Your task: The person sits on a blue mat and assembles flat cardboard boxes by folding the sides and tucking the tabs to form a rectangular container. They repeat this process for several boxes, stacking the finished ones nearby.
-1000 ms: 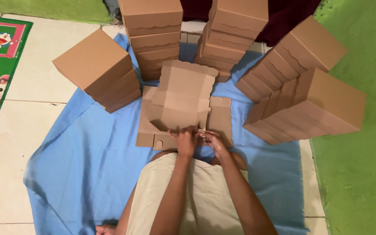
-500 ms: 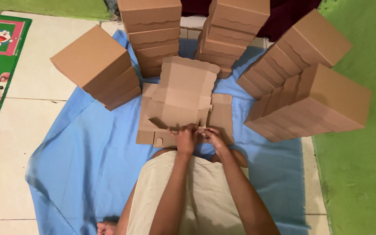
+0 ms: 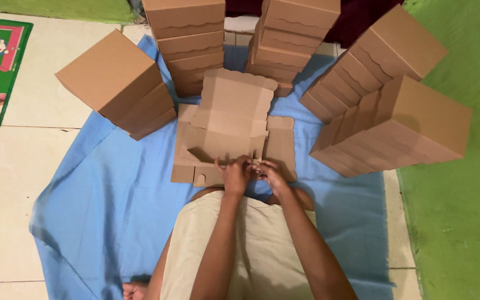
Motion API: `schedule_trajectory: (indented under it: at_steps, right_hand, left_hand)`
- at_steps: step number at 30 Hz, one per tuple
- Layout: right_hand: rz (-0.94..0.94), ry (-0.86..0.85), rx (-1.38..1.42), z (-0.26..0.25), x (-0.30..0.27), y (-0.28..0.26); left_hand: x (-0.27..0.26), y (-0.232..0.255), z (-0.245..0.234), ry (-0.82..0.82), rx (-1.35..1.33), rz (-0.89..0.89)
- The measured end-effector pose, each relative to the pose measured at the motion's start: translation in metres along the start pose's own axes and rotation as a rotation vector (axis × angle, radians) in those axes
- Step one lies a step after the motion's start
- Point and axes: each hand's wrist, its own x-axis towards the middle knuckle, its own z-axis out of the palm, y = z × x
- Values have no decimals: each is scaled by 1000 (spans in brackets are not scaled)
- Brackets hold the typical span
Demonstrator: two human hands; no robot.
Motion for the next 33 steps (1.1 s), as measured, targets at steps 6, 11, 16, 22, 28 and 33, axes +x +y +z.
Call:
schedule_trajectory:
  at_steps: [6, 11, 16, 22, 28, 33]
  right_hand:
    - [-8, -40, 10, -6, 10, 9]
    - [-3, -55, -12, -9, 20, 18]
    - [17, -71, 11, -3, 0, 0]
    - [31, -95, 22, 1, -6, -7]
    - [49, -127, 40, 2, -5, -12]
    - [7, -112, 30, -1, 1, -3]
  left_hand:
    - [8, -25, 23, -18, 106, 14]
    - [2, -1, -5, -83, -36, -22]
    - [7, -15, 9, -100, 22, -5]
    - [11, -31, 29, -62, 79, 16]
    - [15, -47, 49, 9, 74, -17]
    - [15, -47, 48, -17, 73, -50]
